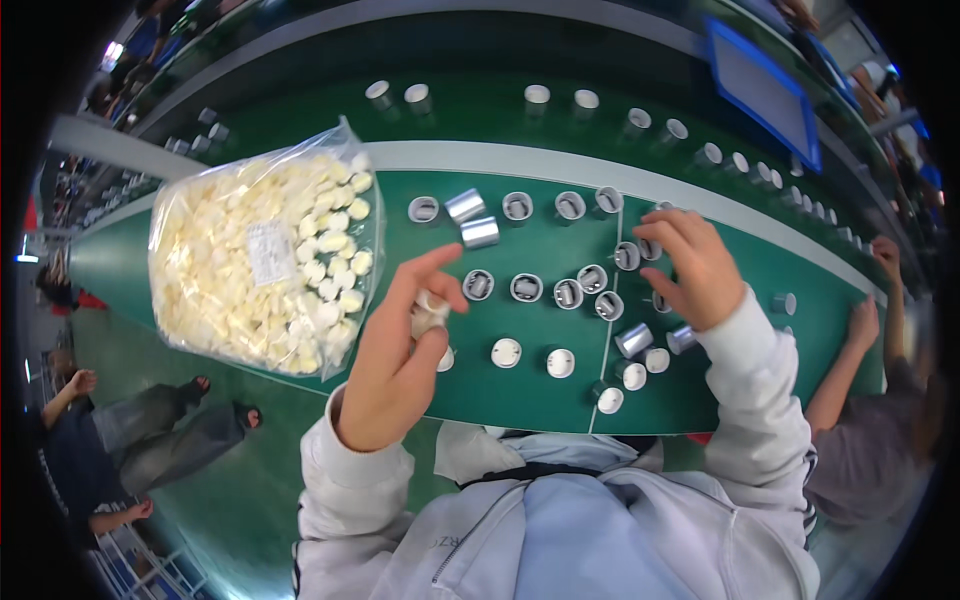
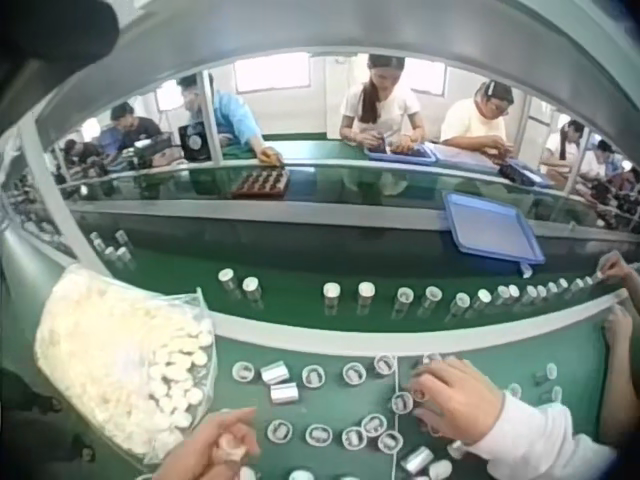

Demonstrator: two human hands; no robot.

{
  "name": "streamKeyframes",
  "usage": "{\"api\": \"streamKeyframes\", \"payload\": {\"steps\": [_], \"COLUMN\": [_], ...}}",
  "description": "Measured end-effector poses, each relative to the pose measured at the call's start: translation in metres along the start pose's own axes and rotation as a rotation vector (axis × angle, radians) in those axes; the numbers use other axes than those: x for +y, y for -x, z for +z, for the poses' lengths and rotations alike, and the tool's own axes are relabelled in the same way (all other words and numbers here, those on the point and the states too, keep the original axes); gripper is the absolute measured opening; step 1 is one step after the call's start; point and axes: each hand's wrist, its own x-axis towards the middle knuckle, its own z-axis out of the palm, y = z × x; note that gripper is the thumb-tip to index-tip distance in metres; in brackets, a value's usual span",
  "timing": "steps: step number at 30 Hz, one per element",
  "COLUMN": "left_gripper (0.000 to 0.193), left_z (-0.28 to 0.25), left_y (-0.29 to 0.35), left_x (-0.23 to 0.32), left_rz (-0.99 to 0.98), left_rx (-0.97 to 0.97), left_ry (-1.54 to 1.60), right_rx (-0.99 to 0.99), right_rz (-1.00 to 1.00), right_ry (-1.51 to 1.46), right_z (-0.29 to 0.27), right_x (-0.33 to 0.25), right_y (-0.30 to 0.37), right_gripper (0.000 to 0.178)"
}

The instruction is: Assembling small white plastic components into metal housings on a production line.

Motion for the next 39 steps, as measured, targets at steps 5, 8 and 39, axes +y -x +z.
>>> {"api": "streamKeyframes", "payload": {"steps": [5,8,39], "left_gripper": [0.061,0.061,0.018], "left_z": [0.008,0.018,0.011], "left_y": [0.017,0.023,-0.129], "left_x": [0.014,0.023,0.041], "left_rz": [-0.202,-0.222,-0.056], "left_rx": [-0.127,-0.113,-0.335], "left_ry": [0.780,0.845,0.511], "right_rx": [0.071,0.073,0.372], "right_rz": [-0.100,-0.191,-0.168], "right_ry": [-0.601,-0.686,-0.323], "right_z": [-0.034,-0.020,-0.049], "right_x": [-0.083,-0.117,-0.037], "right_y": [-0.020,-0.024,-0.088], "right_gripper": [0.033,0.031,0.031]}}
